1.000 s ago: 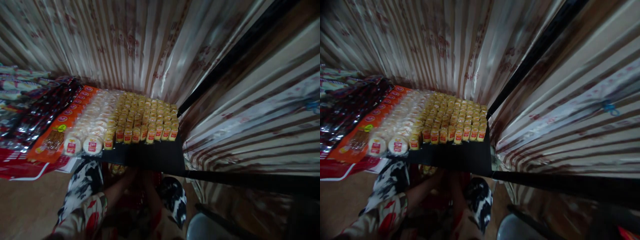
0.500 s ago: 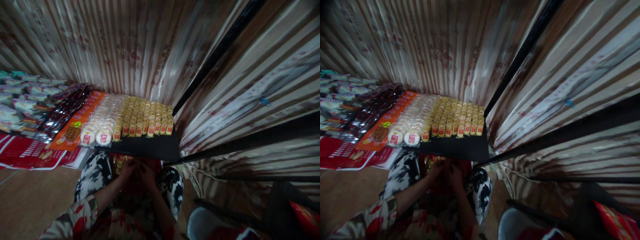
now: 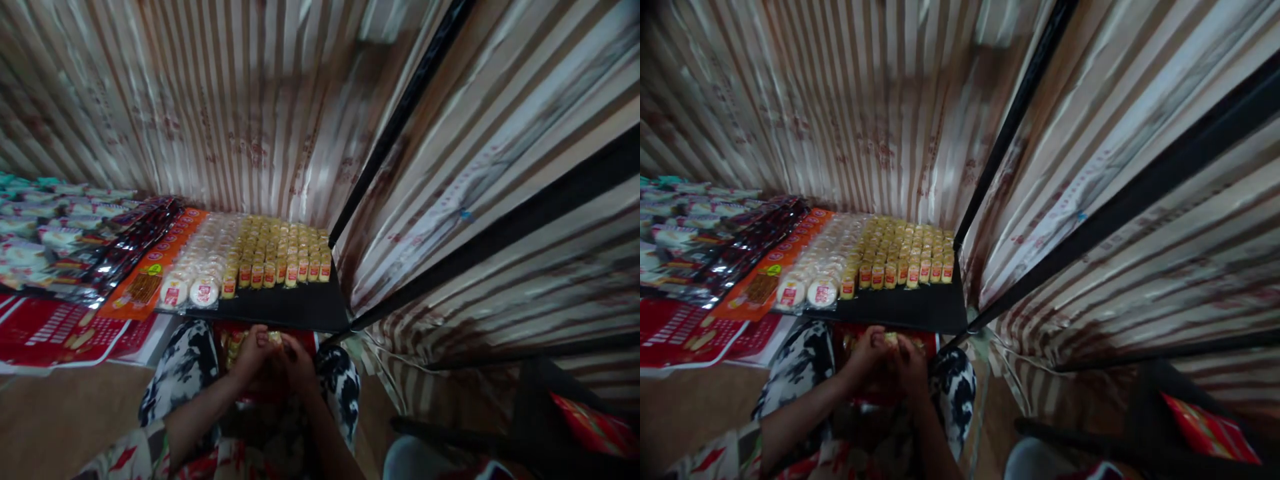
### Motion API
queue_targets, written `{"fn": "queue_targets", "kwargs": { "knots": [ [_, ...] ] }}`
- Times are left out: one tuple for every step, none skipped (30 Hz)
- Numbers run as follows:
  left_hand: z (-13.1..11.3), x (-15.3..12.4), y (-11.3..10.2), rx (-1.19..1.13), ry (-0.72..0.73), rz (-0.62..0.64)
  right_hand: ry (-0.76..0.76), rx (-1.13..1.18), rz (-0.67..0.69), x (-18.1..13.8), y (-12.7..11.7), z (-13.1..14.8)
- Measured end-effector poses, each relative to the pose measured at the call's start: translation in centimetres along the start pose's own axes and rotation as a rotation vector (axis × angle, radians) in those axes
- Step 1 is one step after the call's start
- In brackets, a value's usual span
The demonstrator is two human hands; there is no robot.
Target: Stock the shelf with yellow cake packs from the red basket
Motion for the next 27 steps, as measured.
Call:
{"fn": "queue_targets", "kwargs": {
  "knots": [
    [-0.7, 0.0, 0.4, 0.039, 0.023, 0.036, -0.004, -0.012, -0.011, 0.0, -0.3, 0.4],
    [-1.4, 0.1, 0.8, 0.083, 0.043, 0.073, -0.007, -0.025, -0.017, 0.1, -0.6, 0.7],
    [-2.1, 0.2, 1.2, 0.125, 0.06, 0.11, -0.01, -0.031, -0.02, 0.2, -1.0, 1.0],
    [-2.8, 0.3, 1.6, 0.16, 0.075, 0.136, -0.015, -0.027, -0.022, 0.4, -1.3, 1.3],
    [-3.6, 0.5, 1.9, 0.185, 0.094, 0.154, -0.022, -0.016, -0.031, 0.6, -1.7, 1.5],
    [-4.5, 0.6, 2.3, 0.203, 0.116, 0.17, -0.028, -0.005, -0.047, 1.0, -2.1, 1.8],
    [-5.4, 0.8, 2.7, 0.213, 0.141, 0.184, -0.03, 0.0, -0.075, 1.4, -2.7, 1.9],
    [-6.4, 1.0, 3.1, 0.22, 0.169, 0.195, -0.027, -0.005, -0.117, 2.0, -3.5, 2.0],
    [-7.4, 1.3, 3.4, 0.226, 0.198, 0.201, -0.024, -0.019, -0.168, 2.7, -4.3, 2.1],
    [-8.5, 1.6, 3.8, 0.235, 0.227, 0.201, -0.025, -0.042, -0.227, 3.5, -5.1, 2.2],
    [-9.6, 1.9, 4.2, 0.248, 0.254, 0.198, -0.032, -0.071, -0.289, 4.4, -6.0, 2.3],
    [-10.7, 2.3, 4.6, 0.264, 0.281, 0.189, -0.044, -0.104, -0.348, 5.4, -6.9, 2.4],
    [-11.7, 2.8, 4.9, 0.282, 0.31, 0.176, -0.059, -0.139, -0.399, 6.4, -7.6, 2.5],
    [-12.8, 3.2, 5.3, 0.299, 0.339, 0.166, -0.075, -0.175, -0.439, 7.5, -8.3, 2.6],
    [-13.8, 3.7, 5.8, 0.313, 0.369, 0.159, -0.085, -0.206, -0.466, 8.7, -8.8, 2.6],
    [-14.7, 4.3, 6.3, 0.324, 0.396, 0.156, -0.089, -0.231, -0.479, 9.9, -9.2, 2.5],
    [-15.5, 4.8, 6.9, 0.333, 0.421, 0.153, -0.091, -0.246, -0.482, 11.1, -9.5, 2.4],
    [-16.3, 5.4, 7.5, 0.342, 0.44, 0.154, -0.087, -0.252, -0.483, 12.3, -9.7, 2.2],
    [-16.9, 6.1, 8.1, 0.354, 0.451, 0.157, -0.08, -0.251, -0.481, 13.4, -10.0, 2.0],
    [-17.5, 6.7, 8.7, 0.371, 0.455, 0.157, -0.069, -0.243, -0.48, 14.5, -10.2, 1.8],
    [-18.1, 7.4, 9.3, 0.391, 0.455, 0.153, -0.056, -0.231, -0.483, 15.5, -10.4, 1.6],
    [-18.8, 8.1, 9.9, 0.411, 0.455, 0.149, -0.046, -0.218, -0.486, 16.4, -10.6, 1.4],
    [-19.5, 8.7, 10.4, 0.425, 0.462, 0.143, -0.04, -0.207, -0.488, 17.2, -10.8, 1.2],
    [-20.3, 9.2, 11.0, 0.438, 0.475, 0.138, -0.04, -0.199, -0.49, 17.9, -11.0, 1.1],
    [-21.2, 9.8, 11.5, 0.45, 0.496, 0.131, -0.045, -0.196, -0.492, 18.5, -11.1, 0.9],
    [-22.2, 10.2, 12.1, 0.466, 0.524, 0.123, -0.051, -0.196, -0.494, 18.9, -11.2, 0.8],
    [-23.2, 10.7, 12.6, 0.488, 0.555, 0.114, -0.052, -0.197, -0.495, 19.2, -11.2, 0.7]
  ]
}}
Point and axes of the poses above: each hand's wrist, its own x-axis towards the middle knuckle, its own y-axis out of the palm, z = x × y, the point moved 7 cm from there along x, towards the middle knuckle, and after that the axes turned 2 degrees about x, right-handed, at the moved point
